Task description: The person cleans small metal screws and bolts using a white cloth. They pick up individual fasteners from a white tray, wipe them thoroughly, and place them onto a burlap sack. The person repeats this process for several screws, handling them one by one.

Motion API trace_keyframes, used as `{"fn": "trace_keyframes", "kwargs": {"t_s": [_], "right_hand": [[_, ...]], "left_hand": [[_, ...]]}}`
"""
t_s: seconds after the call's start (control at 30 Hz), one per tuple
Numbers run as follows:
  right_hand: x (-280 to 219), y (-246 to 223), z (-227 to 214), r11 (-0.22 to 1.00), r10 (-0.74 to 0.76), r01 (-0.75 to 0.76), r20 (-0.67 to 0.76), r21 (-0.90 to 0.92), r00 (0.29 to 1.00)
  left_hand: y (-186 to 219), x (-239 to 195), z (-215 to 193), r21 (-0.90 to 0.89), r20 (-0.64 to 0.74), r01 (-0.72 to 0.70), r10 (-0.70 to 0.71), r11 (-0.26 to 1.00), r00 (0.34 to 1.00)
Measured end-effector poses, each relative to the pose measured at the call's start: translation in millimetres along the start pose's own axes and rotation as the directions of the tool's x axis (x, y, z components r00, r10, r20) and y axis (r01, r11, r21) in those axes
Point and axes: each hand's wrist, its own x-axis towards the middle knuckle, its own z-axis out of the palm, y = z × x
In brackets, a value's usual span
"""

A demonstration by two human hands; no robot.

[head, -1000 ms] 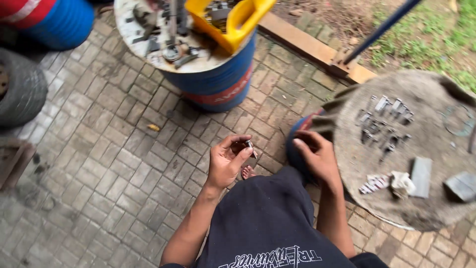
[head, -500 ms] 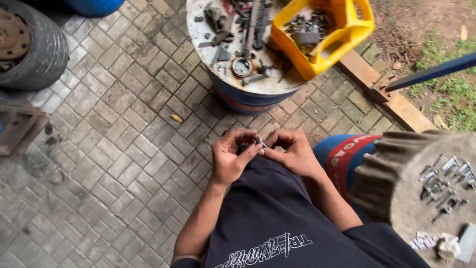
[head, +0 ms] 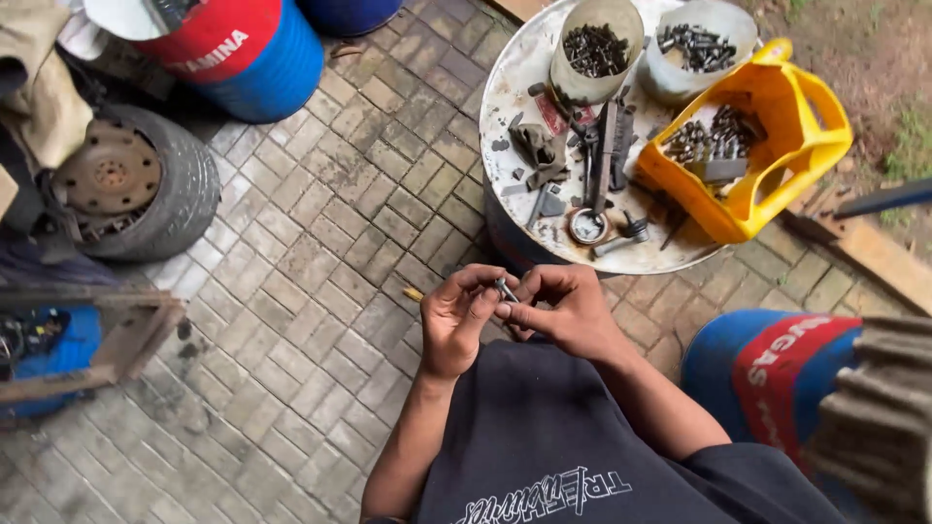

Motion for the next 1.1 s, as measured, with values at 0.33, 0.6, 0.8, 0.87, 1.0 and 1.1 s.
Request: {"fn": "trace_keyframes", "kwargs": {"t_s": [0.33,0.6,0.8,0.87,1.0,1.1], "right_hand": [[61.6,56.2,41.4,0.989,0.028,0.003,-0.208,0.148,0.978],[92.2,68.0,-9.8,0.965,0.239,-0.215,-0.166,0.149,0.957],[142.9,104.0,-85.4,0.93,0.275,-0.344,-0.374,-0.129,0.886],[159.3,147.8,-117.0,0.835,0.232,-0.427,-0.48,-0.347,0.846],[195.8,234.8,-169.4,0.444,0.125,-0.551,-0.56,-0.707,0.819],[216.9,295.3,-186.3,0.083,0.221,-0.671,-0.643,-0.737,0.733]], "left_hand": [[35.8,101.3,-68.2,0.379,0.415,-0.312,0.142,0.871,0.899],[-9.0,162.2,-53.7,0.318,0.521,-0.205,0.01,0.926,0.853],[-37.8,193.9,-43.9,0.423,0.333,-0.187,0.04,0.886,0.942],[-48.4,198.6,-52.1,0.431,0.283,-0.167,0.043,0.887,0.958],[-59.7,223.3,-63.4,0.429,0.213,-0.134,0.044,0.893,0.976],[-68.0,249.3,-75.2,0.416,0.244,-0.126,0.023,0.901,0.97]]}}
